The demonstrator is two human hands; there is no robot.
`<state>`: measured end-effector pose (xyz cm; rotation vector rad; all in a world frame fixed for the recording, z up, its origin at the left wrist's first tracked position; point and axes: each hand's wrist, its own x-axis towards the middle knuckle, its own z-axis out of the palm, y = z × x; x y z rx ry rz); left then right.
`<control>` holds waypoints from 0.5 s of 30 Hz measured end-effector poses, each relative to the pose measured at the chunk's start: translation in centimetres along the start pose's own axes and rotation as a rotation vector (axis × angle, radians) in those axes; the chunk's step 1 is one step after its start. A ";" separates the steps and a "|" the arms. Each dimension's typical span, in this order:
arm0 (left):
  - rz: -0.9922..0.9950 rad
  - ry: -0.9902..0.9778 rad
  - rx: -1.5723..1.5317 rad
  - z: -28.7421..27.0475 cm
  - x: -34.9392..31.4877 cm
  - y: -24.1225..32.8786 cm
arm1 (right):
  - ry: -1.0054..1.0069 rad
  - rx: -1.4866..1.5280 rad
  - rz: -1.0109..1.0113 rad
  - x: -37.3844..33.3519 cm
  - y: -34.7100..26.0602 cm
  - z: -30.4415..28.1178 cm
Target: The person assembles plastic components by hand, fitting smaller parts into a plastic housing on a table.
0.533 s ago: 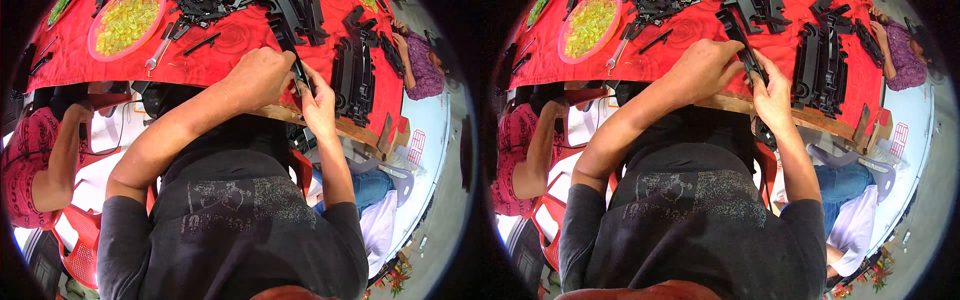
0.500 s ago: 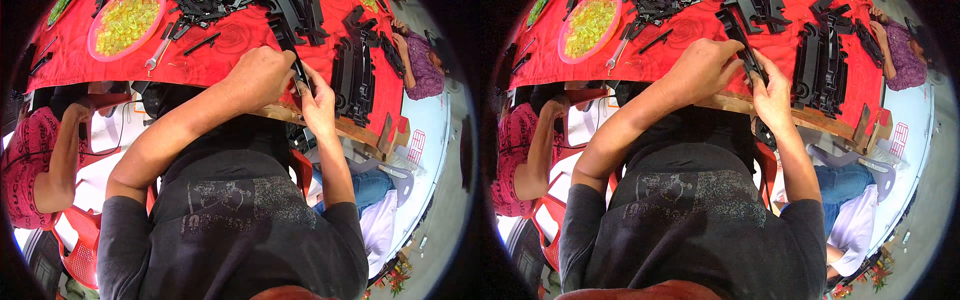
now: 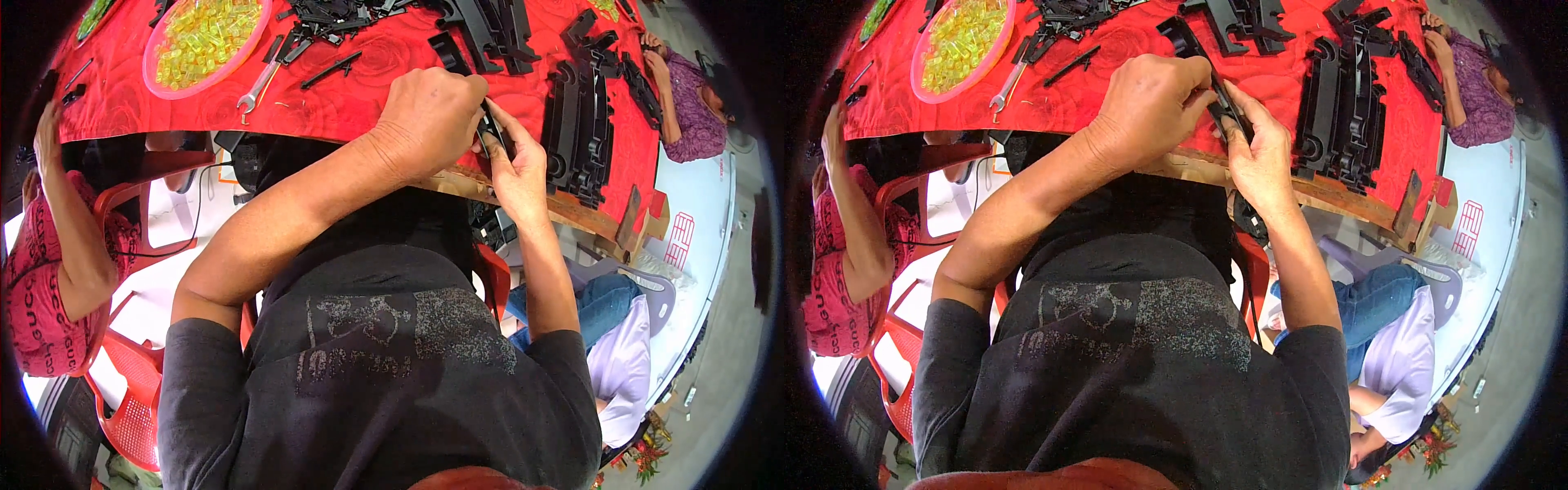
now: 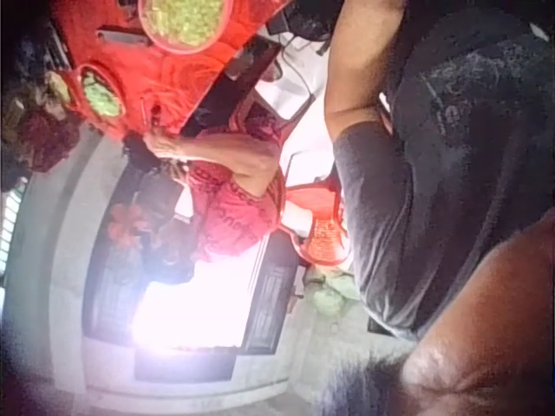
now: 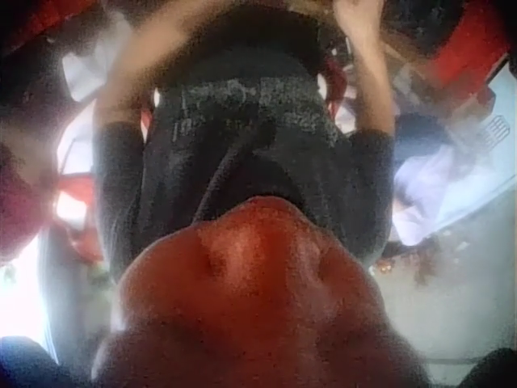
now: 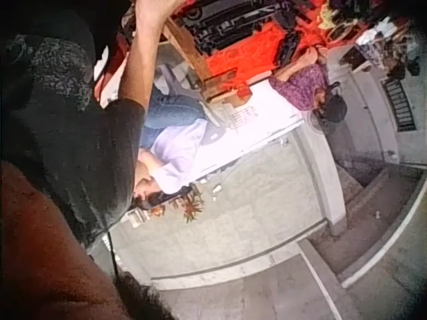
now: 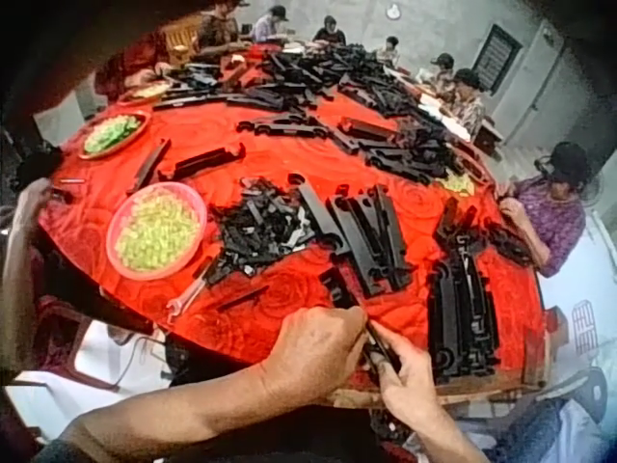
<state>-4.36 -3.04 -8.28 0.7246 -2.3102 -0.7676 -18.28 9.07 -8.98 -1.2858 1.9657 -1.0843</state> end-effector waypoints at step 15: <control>-0.008 0.024 -0.016 0.6 0.8 0.6 | 0.024 0.050 -0.011 0.4 -0.1 -0.3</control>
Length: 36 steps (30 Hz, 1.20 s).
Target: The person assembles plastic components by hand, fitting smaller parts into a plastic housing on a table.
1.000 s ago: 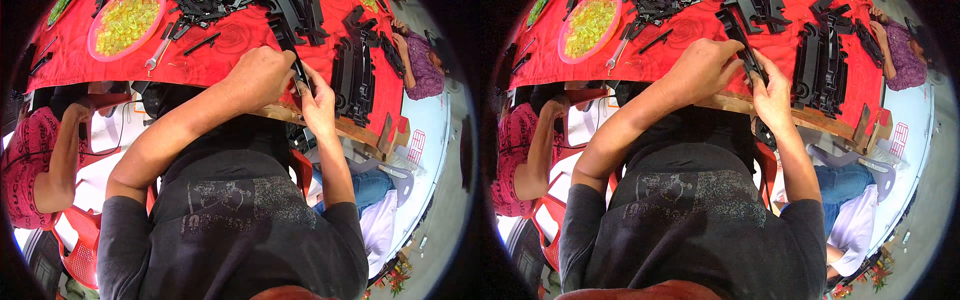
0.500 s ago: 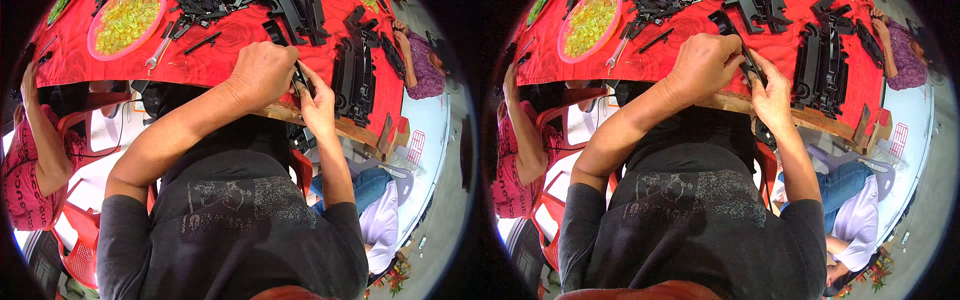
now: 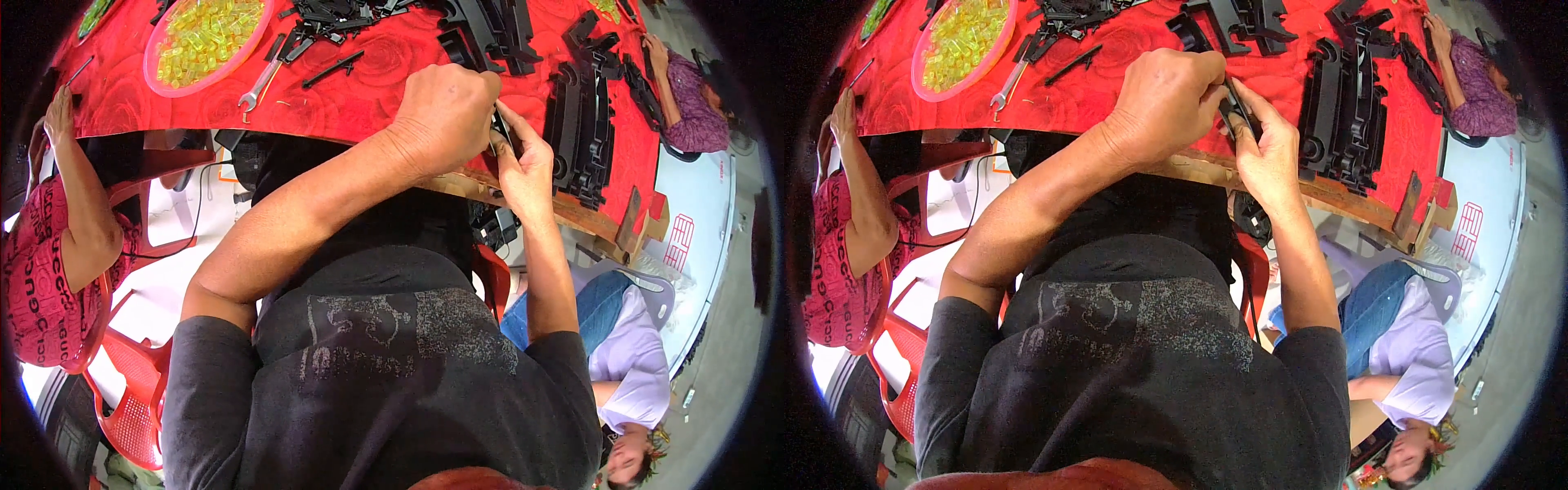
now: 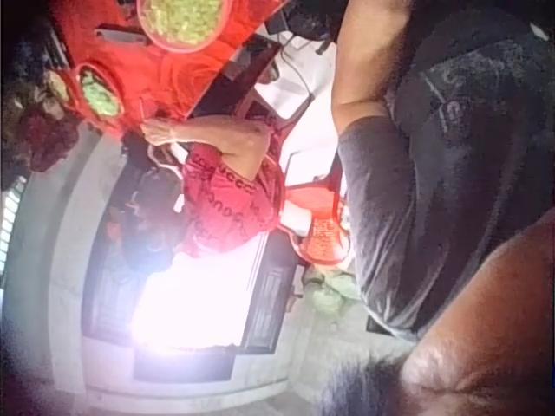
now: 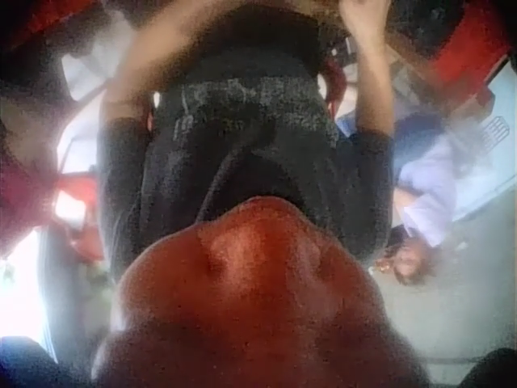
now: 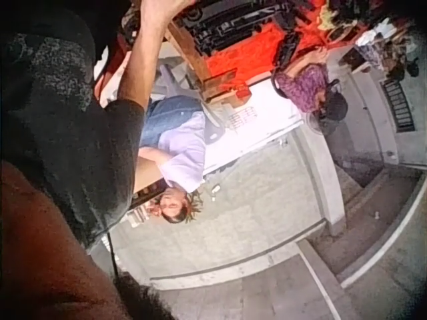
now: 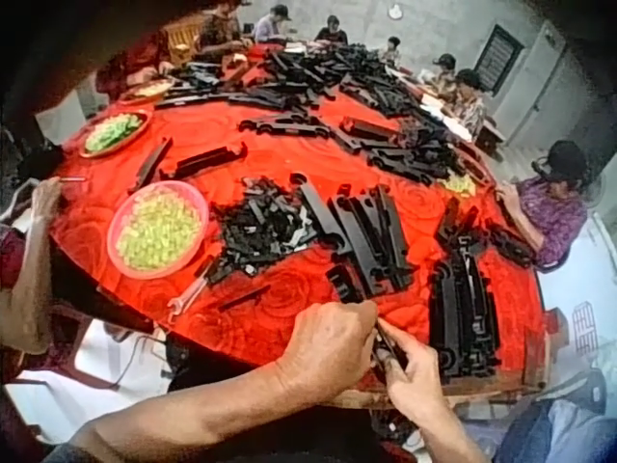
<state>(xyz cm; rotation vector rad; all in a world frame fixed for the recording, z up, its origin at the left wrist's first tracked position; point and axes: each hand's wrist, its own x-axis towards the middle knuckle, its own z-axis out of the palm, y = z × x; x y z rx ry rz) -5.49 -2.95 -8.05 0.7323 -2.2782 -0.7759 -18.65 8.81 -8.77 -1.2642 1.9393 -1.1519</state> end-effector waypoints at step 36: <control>-0.267 -0.036 -0.112 0.1 -1.6 -2.8 | -0.029 -0.072 0.028 -0.3 0.0 1.7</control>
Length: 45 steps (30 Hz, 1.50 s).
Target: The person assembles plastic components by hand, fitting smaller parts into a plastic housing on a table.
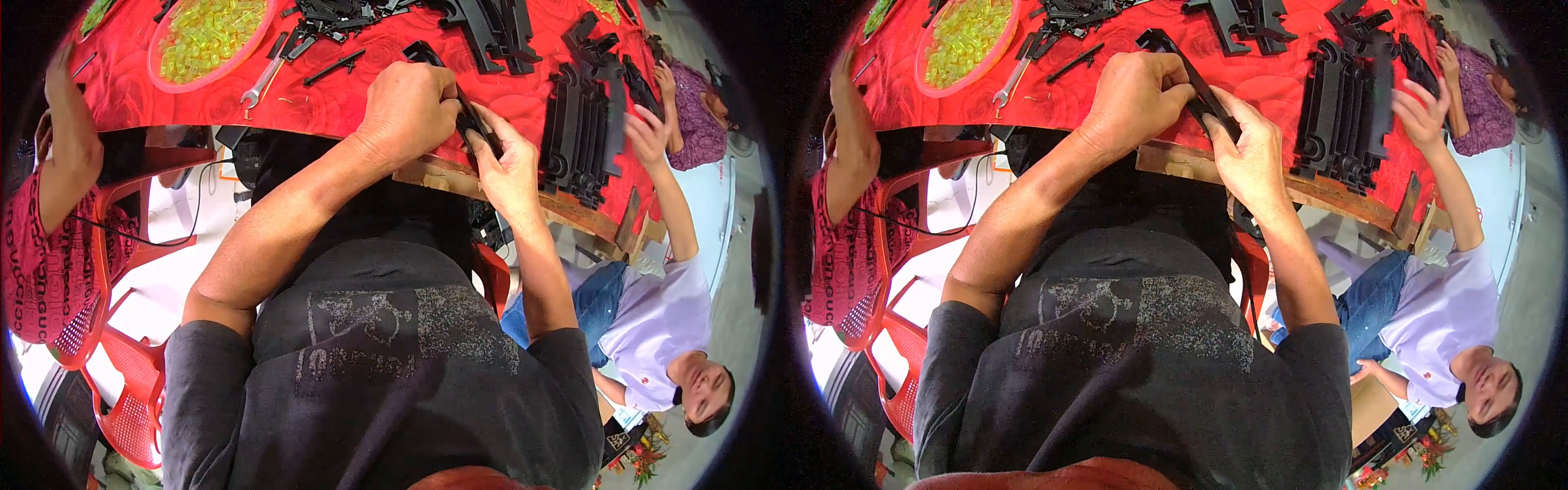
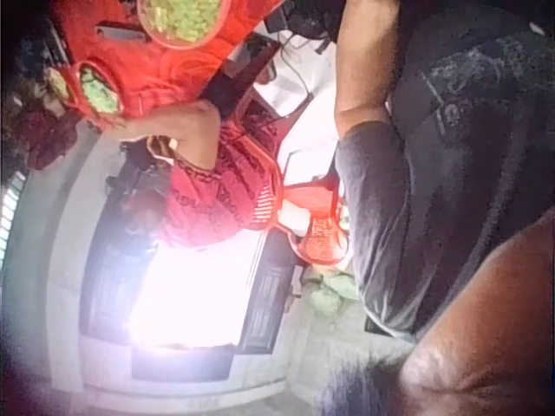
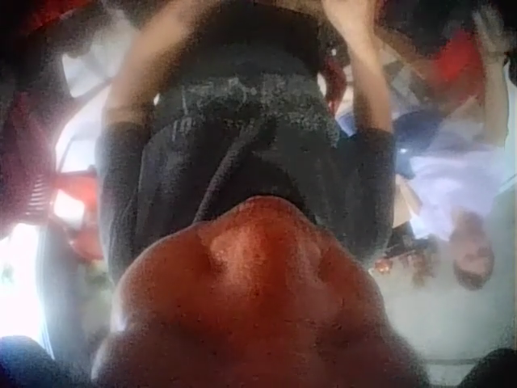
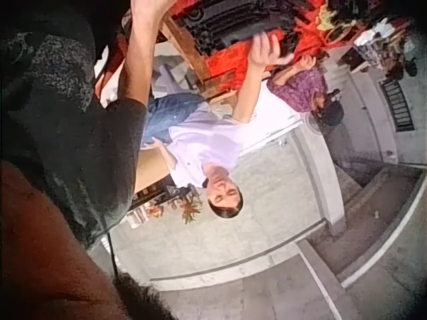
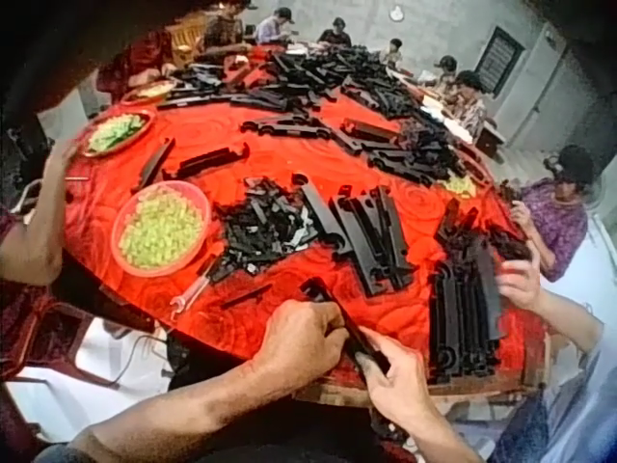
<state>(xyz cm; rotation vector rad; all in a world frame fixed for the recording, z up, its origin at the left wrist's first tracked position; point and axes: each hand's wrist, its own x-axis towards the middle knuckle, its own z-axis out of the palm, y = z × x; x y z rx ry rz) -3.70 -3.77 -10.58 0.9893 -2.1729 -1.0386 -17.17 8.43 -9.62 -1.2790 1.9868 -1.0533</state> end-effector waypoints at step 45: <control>-0.004 0.086 -0.001 0.7 -1.5 0.0 | -0.238 -0.381 0.003 2.6 -2.1 -1.1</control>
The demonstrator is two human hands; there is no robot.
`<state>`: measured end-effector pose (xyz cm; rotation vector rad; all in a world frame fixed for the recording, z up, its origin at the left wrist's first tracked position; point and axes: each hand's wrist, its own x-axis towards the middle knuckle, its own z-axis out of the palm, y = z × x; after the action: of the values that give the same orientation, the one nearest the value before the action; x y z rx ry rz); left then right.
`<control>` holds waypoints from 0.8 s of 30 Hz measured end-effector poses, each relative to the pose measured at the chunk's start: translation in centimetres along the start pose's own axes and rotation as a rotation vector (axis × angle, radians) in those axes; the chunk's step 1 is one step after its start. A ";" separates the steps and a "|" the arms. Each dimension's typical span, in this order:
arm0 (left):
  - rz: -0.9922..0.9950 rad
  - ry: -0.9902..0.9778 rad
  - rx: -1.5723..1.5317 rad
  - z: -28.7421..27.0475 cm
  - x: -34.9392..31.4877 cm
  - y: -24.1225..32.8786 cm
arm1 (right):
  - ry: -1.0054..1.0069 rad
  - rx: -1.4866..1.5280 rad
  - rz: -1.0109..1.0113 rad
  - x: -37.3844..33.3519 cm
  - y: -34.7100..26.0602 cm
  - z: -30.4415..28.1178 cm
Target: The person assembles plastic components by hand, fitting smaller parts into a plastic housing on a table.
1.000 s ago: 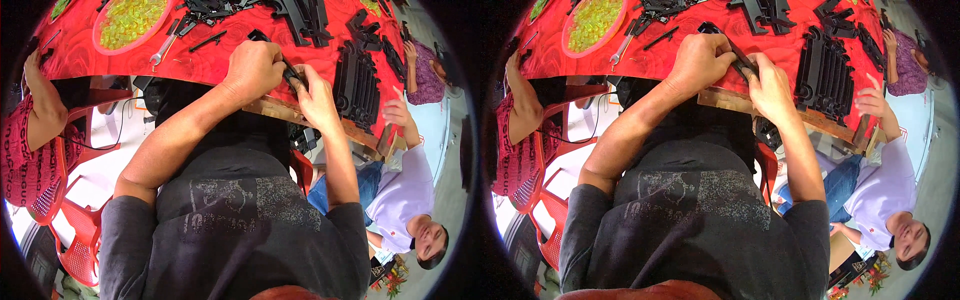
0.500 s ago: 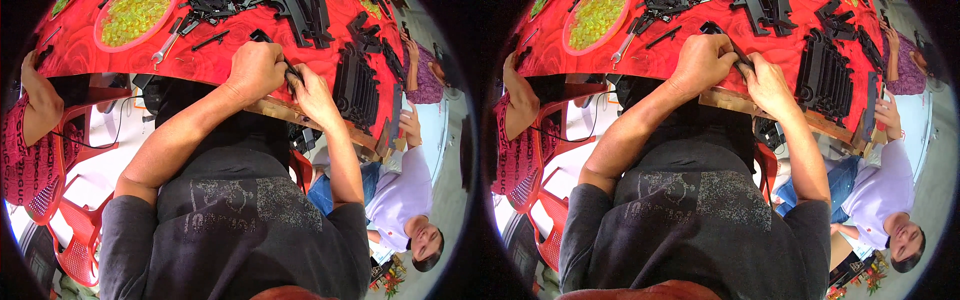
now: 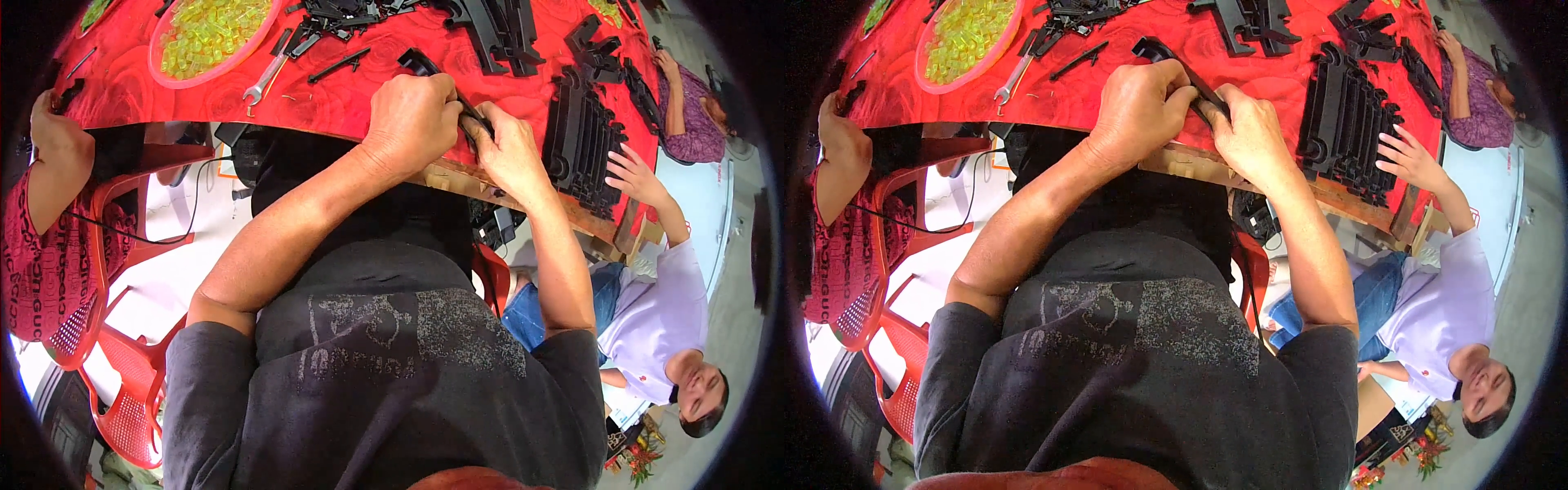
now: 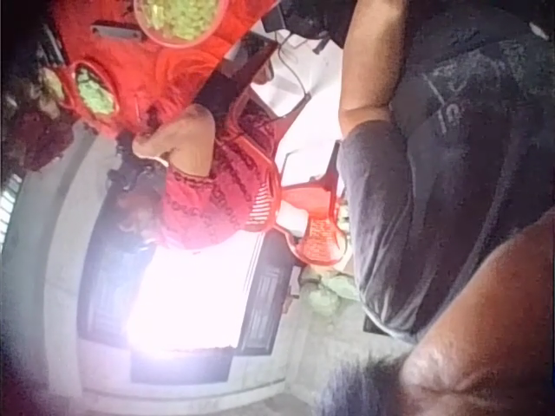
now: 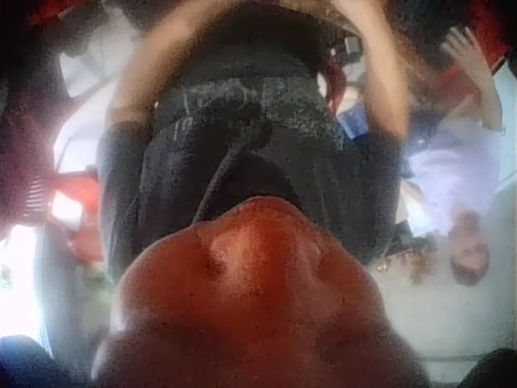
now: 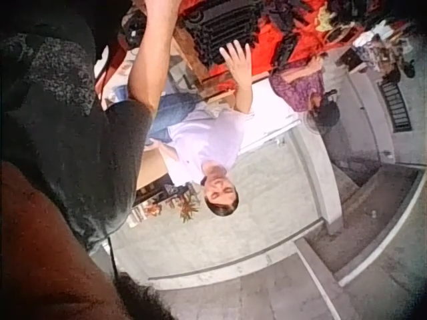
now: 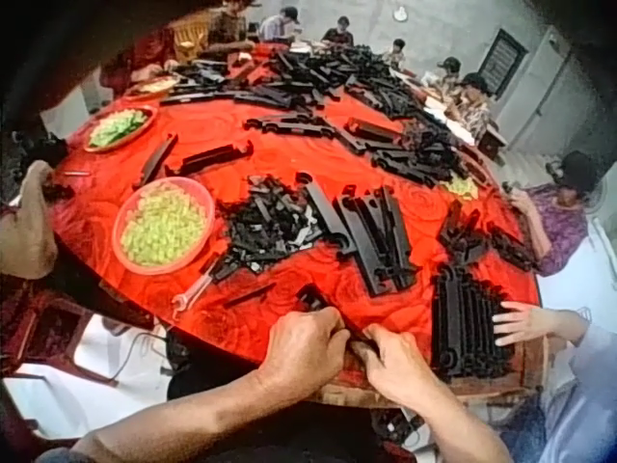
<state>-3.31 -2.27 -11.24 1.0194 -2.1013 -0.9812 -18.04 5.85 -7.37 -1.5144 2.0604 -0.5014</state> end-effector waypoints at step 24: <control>0.023 -0.100 0.013 -0.2 -1.6 -0.4 | -0.031 -0.123 0.007 0.5 -0.5 -0.7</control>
<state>-2.20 -1.15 -11.75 0.9684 -2.1987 -1.0279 -18.23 5.25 -6.62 -1.5745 2.1055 -0.3522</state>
